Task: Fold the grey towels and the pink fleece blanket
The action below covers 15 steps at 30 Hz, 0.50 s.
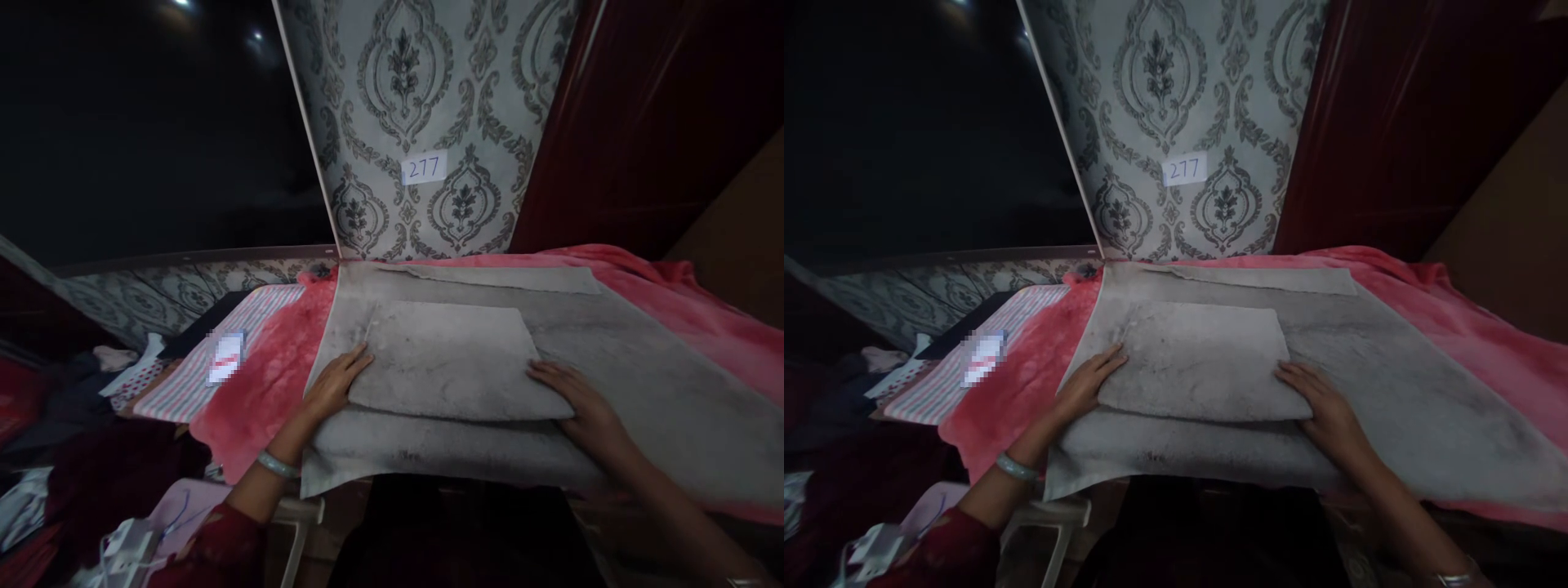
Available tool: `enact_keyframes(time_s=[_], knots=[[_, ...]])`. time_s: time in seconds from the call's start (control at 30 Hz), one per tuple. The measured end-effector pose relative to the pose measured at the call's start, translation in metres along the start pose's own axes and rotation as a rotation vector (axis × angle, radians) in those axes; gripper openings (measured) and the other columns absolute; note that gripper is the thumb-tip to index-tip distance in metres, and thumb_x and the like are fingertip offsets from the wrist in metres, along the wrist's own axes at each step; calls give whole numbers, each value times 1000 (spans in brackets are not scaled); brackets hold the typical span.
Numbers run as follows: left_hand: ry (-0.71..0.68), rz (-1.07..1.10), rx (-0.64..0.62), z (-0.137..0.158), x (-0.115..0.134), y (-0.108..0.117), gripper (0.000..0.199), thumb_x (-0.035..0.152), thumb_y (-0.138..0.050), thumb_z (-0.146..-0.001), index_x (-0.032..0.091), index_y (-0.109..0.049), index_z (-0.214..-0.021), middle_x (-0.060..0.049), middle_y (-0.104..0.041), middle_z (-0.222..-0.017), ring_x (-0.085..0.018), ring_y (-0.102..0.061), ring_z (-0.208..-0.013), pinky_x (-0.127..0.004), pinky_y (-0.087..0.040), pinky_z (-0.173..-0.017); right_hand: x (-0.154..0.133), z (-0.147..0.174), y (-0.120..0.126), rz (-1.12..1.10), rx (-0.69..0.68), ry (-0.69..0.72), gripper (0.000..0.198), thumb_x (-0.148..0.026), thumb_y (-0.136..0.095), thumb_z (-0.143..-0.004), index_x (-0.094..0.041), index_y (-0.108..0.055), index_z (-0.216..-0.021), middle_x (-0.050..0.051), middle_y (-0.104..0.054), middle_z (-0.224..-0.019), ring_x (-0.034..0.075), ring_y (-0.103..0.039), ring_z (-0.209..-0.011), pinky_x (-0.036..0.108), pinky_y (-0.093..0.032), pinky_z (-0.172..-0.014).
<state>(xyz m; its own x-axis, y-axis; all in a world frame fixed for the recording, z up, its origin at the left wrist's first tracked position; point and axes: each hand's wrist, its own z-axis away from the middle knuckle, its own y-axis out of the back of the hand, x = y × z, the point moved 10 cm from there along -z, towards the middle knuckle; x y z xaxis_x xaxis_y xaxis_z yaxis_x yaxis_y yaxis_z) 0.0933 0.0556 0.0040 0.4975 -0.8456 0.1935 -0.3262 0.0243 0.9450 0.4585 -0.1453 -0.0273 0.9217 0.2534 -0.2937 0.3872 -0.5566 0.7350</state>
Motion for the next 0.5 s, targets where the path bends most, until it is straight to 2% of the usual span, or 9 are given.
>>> enact_keyframes(time_s=[0.1, 0.17, 0.27, 0.37, 0.43, 0.5], knots=[[-26, -44, -24, -9, -6, 4, 64, 23, -66, -85, 28, -53, -147, -11, -40, -160, -33, -51, -135, -51, -43, -112, 11, -4, -4, -39, -38, -43, 59, -24, -57, -83, -28, -57, -142, 9, -57, -145, 30, -50, -136, 53, -45, -109], [-57, -49, -27, -15, -9, 5, 60, 28, -67, -84, 28, -57, -143, -11, -41, -160, -34, -50, -136, -51, -43, -111, 14, -10, -5, -68, -62, -62, 51, -30, -63, -82, -29, -65, -133, 9, -58, -144, 32, -50, -136, 54, -47, -107], [-96, 16, 36, -26, -12, 8, 49, 30, -65, -83, 25, -65, -132, -12, -47, -156, -33, -47, -138, -52, -40, -113, 11, -31, 4, -170, -27, -91, 36, -36, -65, -83, -29, -74, -117, 10, -66, -133, 33, -54, -131, 55, -49, -104], [-115, 219, 185, -43, -10, 26, 38, 35, -58, -87, 22, -67, -122, -14, -60, -142, -29, -54, -132, -49, -42, -111, 7, -64, 24, -323, 50, -160, 29, -41, -60, -87, -26, -77, -106, 9, -72, -121, 31, -61, -124, 52, -50, -104], [-82, 350, 318, -56, -10, 49, 40, 43, -52, -91, 19, -66, -119, -15, -65, -132, -27, -59, -125, -46, -46, -108, 6, -87, 44, -400, 105, -241, 29, -45, -60, -86, -25, -77, -99, 9, -75, -114, 30, -65, -117, 50, -50, -105], [27, 388, 460, -68, -11, 81, 47, 52, -47, -92, 15, -66, -114, -16, -69, -122, -28, -63, -118, -44, -48, -105, 11, -108, 71, -445, 181, -351, 28, -49, -65, -82, -24, -76, -91, 8, -76, -104, 30, -68, -106, 49, -52, -101]])
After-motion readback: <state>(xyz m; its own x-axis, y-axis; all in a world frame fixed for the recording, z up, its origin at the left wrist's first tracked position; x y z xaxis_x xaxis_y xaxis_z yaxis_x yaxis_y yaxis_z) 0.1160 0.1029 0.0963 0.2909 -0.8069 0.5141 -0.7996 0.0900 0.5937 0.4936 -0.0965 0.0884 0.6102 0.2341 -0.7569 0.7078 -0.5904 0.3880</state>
